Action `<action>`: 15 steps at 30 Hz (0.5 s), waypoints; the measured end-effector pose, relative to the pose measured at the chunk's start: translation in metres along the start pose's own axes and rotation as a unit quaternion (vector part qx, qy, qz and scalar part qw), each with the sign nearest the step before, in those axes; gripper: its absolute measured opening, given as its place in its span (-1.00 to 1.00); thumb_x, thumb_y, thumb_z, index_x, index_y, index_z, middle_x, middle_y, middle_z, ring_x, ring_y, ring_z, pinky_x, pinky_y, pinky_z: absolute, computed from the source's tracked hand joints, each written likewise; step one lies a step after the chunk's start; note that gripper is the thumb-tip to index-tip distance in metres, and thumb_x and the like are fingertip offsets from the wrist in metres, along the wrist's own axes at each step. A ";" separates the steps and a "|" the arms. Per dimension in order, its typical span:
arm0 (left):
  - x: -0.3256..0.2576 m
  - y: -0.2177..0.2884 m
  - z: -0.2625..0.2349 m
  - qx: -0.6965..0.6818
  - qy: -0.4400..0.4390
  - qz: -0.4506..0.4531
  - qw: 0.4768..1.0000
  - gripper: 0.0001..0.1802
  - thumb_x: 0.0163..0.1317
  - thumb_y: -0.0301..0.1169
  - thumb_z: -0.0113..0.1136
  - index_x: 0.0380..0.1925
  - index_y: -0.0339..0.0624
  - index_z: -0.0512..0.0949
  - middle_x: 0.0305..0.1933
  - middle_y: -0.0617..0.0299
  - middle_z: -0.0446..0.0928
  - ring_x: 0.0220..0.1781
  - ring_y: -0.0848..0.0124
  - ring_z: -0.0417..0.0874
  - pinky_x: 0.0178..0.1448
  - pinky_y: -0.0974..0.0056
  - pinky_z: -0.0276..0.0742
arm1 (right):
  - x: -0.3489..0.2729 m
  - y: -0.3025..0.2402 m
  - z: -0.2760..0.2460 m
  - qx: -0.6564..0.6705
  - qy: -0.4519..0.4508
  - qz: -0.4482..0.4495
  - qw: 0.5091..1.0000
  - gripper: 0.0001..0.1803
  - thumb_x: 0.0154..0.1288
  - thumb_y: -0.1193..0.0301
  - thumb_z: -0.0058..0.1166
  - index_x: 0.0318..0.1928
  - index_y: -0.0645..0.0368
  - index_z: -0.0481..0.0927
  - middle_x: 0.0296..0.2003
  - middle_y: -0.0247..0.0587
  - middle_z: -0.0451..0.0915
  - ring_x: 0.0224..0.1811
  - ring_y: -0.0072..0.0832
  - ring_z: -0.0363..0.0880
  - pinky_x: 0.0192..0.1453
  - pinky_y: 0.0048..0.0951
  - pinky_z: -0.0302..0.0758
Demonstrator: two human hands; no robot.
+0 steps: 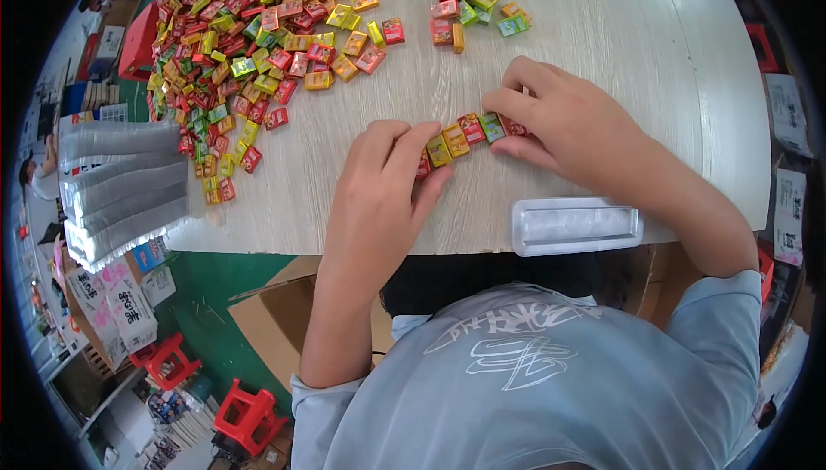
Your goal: Organizing small colorful packets into rows using a guide for packaging.
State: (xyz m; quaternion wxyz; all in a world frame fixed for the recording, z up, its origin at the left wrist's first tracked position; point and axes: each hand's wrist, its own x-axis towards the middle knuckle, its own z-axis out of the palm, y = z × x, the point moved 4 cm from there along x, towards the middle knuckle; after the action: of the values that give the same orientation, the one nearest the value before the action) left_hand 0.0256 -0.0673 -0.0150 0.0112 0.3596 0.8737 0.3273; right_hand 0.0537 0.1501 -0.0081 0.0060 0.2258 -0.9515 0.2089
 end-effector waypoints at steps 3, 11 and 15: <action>0.006 0.000 0.002 -0.019 -0.009 -0.017 1.000 -0.49 0.20 -0.49 0.51 0.17 -0.20 0.63 0.02 0.04 0.54 0.01 0.05 0.66 0.07 0.07 0.64 | 0.002 0.006 -0.001 0.010 0.006 0.004 1.000 -0.60 0.32 0.29 0.39 0.11 0.10 0.62 -0.07 -0.12 0.53 -0.08 -0.14 0.64 0.00 -0.16 0.61; 0.023 0.009 0.010 0.036 -0.003 0.051 0.998 -0.55 0.19 -0.45 0.53 0.10 -0.17 0.69 -0.08 0.08 0.55 -0.13 0.09 0.67 -0.07 0.08 0.64 | 0.005 0.008 -0.001 0.021 0.005 -0.020 1.000 -0.65 0.30 0.30 0.39 0.07 0.02 0.70 -0.13 -0.15 0.56 -0.11 -0.15 0.66 -0.01 -0.16 0.61; 0.031 0.019 0.015 0.028 0.012 0.054 0.998 -0.61 0.16 -0.43 0.54 0.02 -0.14 0.73 -0.12 0.11 0.56 -0.20 0.13 0.67 -0.13 0.09 0.63 | -0.007 0.011 -0.008 0.009 0.050 -0.027 0.998 -0.66 0.28 0.30 0.39 0.05 0.03 0.71 -0.14 -0.17 0.57 -0.11 -0.15 0.66 -0.01 -0.16 0.62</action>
State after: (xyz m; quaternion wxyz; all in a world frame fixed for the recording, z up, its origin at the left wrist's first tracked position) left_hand 0.0183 -0.0298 -0.0091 -0.0276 0.4025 0.8620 0.3070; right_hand 0.0543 0.1650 -0.0058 0.0570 0.2409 -0.9417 0.2278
